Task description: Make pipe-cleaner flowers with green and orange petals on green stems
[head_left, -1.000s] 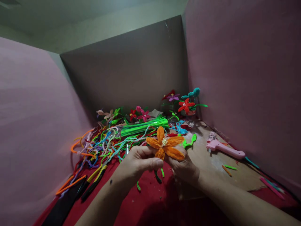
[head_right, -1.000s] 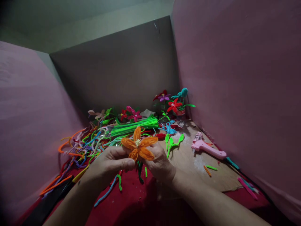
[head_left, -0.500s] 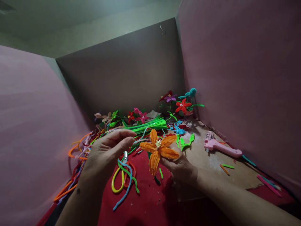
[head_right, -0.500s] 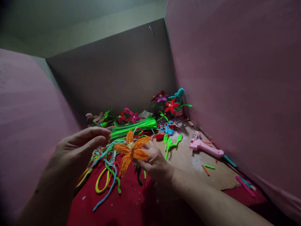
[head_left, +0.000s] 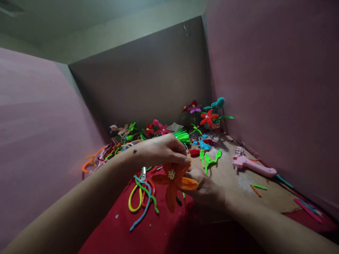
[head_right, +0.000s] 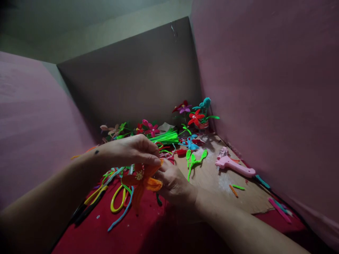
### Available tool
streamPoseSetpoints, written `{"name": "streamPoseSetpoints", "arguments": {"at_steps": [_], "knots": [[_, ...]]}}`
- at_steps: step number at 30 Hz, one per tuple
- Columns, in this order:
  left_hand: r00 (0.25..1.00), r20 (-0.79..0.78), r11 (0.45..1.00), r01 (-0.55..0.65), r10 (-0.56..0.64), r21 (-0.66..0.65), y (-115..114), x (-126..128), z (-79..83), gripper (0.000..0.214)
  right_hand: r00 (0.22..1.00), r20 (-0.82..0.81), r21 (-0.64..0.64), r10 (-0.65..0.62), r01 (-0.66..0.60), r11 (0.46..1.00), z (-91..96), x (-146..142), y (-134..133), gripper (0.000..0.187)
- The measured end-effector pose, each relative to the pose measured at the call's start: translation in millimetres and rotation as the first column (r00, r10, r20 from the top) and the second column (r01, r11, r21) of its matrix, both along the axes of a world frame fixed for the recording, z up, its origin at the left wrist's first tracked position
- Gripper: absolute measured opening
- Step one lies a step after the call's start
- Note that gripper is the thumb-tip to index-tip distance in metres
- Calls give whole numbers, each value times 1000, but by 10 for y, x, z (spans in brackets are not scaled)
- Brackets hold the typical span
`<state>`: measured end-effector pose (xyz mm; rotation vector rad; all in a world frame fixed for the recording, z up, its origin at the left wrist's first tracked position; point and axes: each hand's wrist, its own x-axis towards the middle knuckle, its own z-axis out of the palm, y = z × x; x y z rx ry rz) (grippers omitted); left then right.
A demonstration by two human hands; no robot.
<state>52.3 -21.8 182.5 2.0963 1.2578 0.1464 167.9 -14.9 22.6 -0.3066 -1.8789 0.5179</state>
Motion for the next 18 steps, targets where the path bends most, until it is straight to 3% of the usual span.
{"name": "streamPoseSetpoints", "arguments": {"at_steps": [4, 8, 10, 12, 13, 15, 18], "knots": [[996, 16, 993, -86, 88, -86, 52, -4, -91, 16, 999, 43, 98, -9, 4, 995, 25, 36, 4, 15], [997, -2, 992, -80, 80, -97, 74, 1, -65, 19, 999, 38, 80, 28, -31, 996, 21, 54, 16, 14], [997, 17, 997, -76, 75, 25, 23, 4, 14, 22, 996, 17, 15, 90, -91, 996, 18, 49, 19, 13], [993, 96, 962, -96, 74, 256, -92, 4, 94, 20, 991, -19, -50, 131, -131, 990, 16, 38, 22, 12], [987, 147, 909, -119, 64, 400, -170, 3, 116, 19, 991, -39, -75, 130, -133, 988, 15, 33, 25, 12], [987, 151, 734, -141, 53, 665, -343, 2, 88, 19, 993, -68, -107, 98, -105, 989, 9, 22, 34, 14], [991, -136, 462, 125, -9, 878, -544, 14, -141, 23, 995, -96, -131, 37, -50, 990, -13, 9, 57, 17]]}}
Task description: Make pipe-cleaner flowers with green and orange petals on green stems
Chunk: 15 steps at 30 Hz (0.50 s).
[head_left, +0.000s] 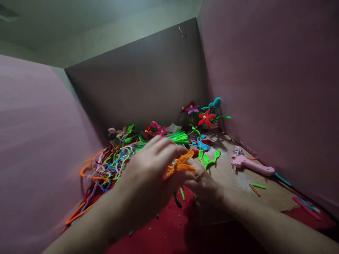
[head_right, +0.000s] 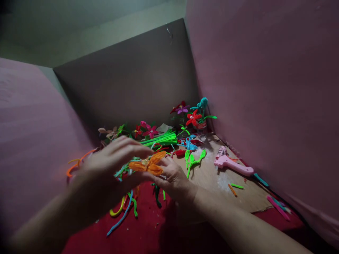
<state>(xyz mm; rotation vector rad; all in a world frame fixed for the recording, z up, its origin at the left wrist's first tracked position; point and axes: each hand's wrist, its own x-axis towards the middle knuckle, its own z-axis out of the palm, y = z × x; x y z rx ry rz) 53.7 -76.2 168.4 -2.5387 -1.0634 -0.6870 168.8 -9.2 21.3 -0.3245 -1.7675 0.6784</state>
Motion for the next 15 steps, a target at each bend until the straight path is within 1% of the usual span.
{"name": "streamPoseSetpoints", "arguments": {"at_steps": [1, 2, 3, 5, 7, 10, 13, 15], "knots": [[995, -92, 993, -18, 29, 119, -33, 8, -105, 27, 1000, -7, -9, -15, 15, 1000, -12, -5, 8, 17], [983, -163, 967, -43, 86, 251, -47, 16, -209, 29, 999, -12, -22, -30, 30, 999, -26, -11, 15, 17], [964, -218, 933, -66, 151, 355, -45, 23, -305, 30, 999, -19, -43, -48, 47, 998, -41, -18, 21, 16], [929, -304, 878, -45, 213, 476, -8, 32, -455, 27, 996, -37, -110, -77, 73, 991, -70, -36, 29, 17], [910, -346, 842, -6, 228, 539, 45, 27, -548, 24, 994, -64, -181, -86, 73, 981, -89, -54, 31, 19], [908, -358, 805, 41, 217, 592, 117, 4, -637, 26, 992, -109, -260, -70, 39, 965, -89, -74, 25, 22], [910, -375, 808, 82, 178, 583, 165, -10, -702, 29, 986, -158, -321, -48, -6, 947, -77, -85, 19, 25], [912, -376, 831, 79, 162, 550, 171, -8, -701, 30, 982, -187, -358, -35, -35, 933, -72, -84, 17, 26]]}}
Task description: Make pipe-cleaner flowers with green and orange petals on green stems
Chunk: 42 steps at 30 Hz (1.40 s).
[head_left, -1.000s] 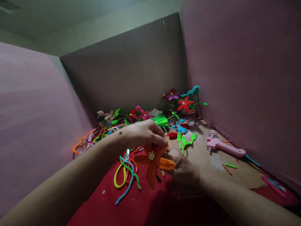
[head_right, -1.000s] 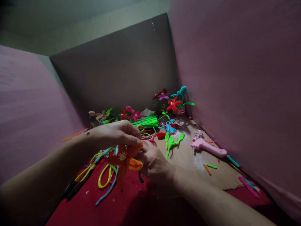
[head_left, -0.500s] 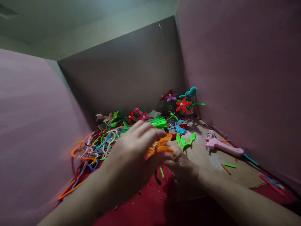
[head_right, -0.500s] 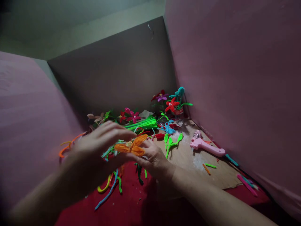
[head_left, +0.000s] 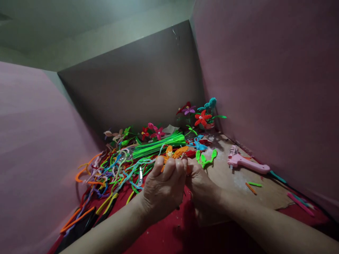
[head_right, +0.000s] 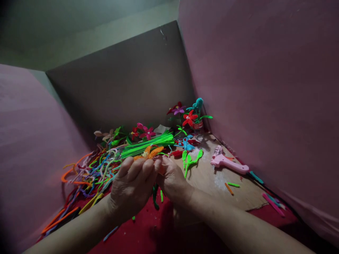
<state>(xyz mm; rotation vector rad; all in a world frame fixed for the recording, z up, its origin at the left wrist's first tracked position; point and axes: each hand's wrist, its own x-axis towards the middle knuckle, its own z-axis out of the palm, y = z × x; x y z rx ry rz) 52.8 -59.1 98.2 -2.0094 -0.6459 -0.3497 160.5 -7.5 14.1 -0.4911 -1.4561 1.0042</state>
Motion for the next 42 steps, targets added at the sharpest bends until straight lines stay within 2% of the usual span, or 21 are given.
{"name": "streamPoseSetpoints", "arguments": {"at_steps": [2, 6, 8, 10, 13, 18, 21, 24, 29, 33, 36, 42], "knots": [[998, 61, 996, -1, 6, -85, -21, 1, 64, 34, 1000, -12, -24, 27, -28, 999, 5, 10, 0, 26], [951, 305, 957, 43, 49, -288, -111, -48, 330, 39, 998, -3, -21, 65, -65, 998, 30, 37, -8, 22], [930, 360, 951, 36, 81, -307, -152, -93, 444, 36, 998, 1, -17, 65, -65, 998, 46, 44, -16, 20], [921, 376, 948, 22, 104, -318, -179, -129, 490, 36, 998, 7, -15, 67, -67, 998, 57, 46, -23, 19], [926, 358, 949, -3, 121, -314, -193, -121, 423, 38, 997, 12, 0, 78, -78, 997, 53, 45, -27, 15], [961, 248, 989, -104, 127, -103, -119, 25, 169, 25, 997, -1, 30, 72, -72, 997, -16, 16, -14, 19], [957, 222, 983, -178, 186, -54, -38, 95, 81, 12, 1000, 3, 28, 11, -11, 1000, -56, -10, 4, 24], [961, 196, 981, -190, 194, -39, 10, 115, 55, 12, 998, 38, 64, -52, 50, 997, -57, -12, 20, 26], [976, 152, 988, -156, 155, -6, 12, 104, 44, 19, 975, 154, 174, -158, 131, 976, -14, 38, 25, 18], [979, 128, 987, -159, 158, 4, 8, 109, 46, 18, 953, 221, 256, -207, 148, 955, -20, 58, 34, 25], [974, 107, 980, -198, 198, -9, 2, 109, 57, 18, 935, 249, 271, -252, 183, 945, -41, 57, 43, 31], [969, 86, 973, -228, 230, -37, 6, 107, 51, 16, 937, 257, 275, -236, 163, 948, -40, 59, 23, 26]]}}
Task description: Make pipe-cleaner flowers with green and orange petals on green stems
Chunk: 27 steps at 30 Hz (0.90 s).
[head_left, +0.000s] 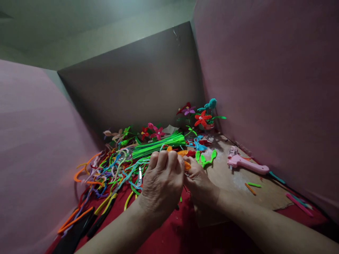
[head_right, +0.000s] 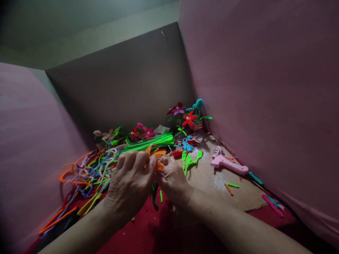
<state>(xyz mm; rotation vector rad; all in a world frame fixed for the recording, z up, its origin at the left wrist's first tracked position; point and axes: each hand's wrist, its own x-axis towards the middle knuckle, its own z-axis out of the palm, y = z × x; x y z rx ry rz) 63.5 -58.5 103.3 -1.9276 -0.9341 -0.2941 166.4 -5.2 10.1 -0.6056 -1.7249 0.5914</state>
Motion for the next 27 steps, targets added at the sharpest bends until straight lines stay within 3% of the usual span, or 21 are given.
{"name": "streamPoseSetpoints", "arguments": {"at_steps": [4, 7, 9, 12, 13, 16, 18, 22, 25, 27], "knots": [[998, 63, 993, -10, 17, -117, -55, 0, 51, 19, 997, -58, -57, 42, -46, 997, 6, -10, 10, 22], [972, 231, 953, 108, -42, -282, -128, -61, 244, 32, 976, -174, -159, 133, -161, 974, 30, -10, 17, 23], [921, 376, 922, 229, -101, -313, -126, -157, 422, 31, 942, -235, -226, 239, -292, 929, 66, -3, -2, 18], [869, 484, 960, 212, -101, -181, 16, -373, 621, 21, 862, -322, -322, 392, -489, 811, 128, 8, -63, 22], [877, 474, 956, 200, -77, -215, 92, -451, 644, 21, 836, -348, -343, 424, -534, 773, 143, 10, -83, 26], [904, 427, 841, 257, -35, -475, 312, -646, 572, 30, 801, -379, -383, 464, -592, 709, 154, 11, -111, 34], [901, 431, 794, 301, -54, -529, 406, -710, 453, 36, 801, -374, -417, 467, -595, 687, 136, 9, -104, 34], [887, 447, 808, 348, -119, -476, 450, -687, 236, 30, 796, -364, -436, 484, -605, 666, 90, 14, -78, 32], [885, 440, 841, 351, -154, -411, 439, -634, 151, 17, 801, -356, -425, 481, -597, 681, 80, 19, -80, 31], [890, 427, 874, 328, -158, -359, 433, -617, 116, 19, 813, -360, -413, 457, -578, 704, 89, 16, -89, 31]]}}
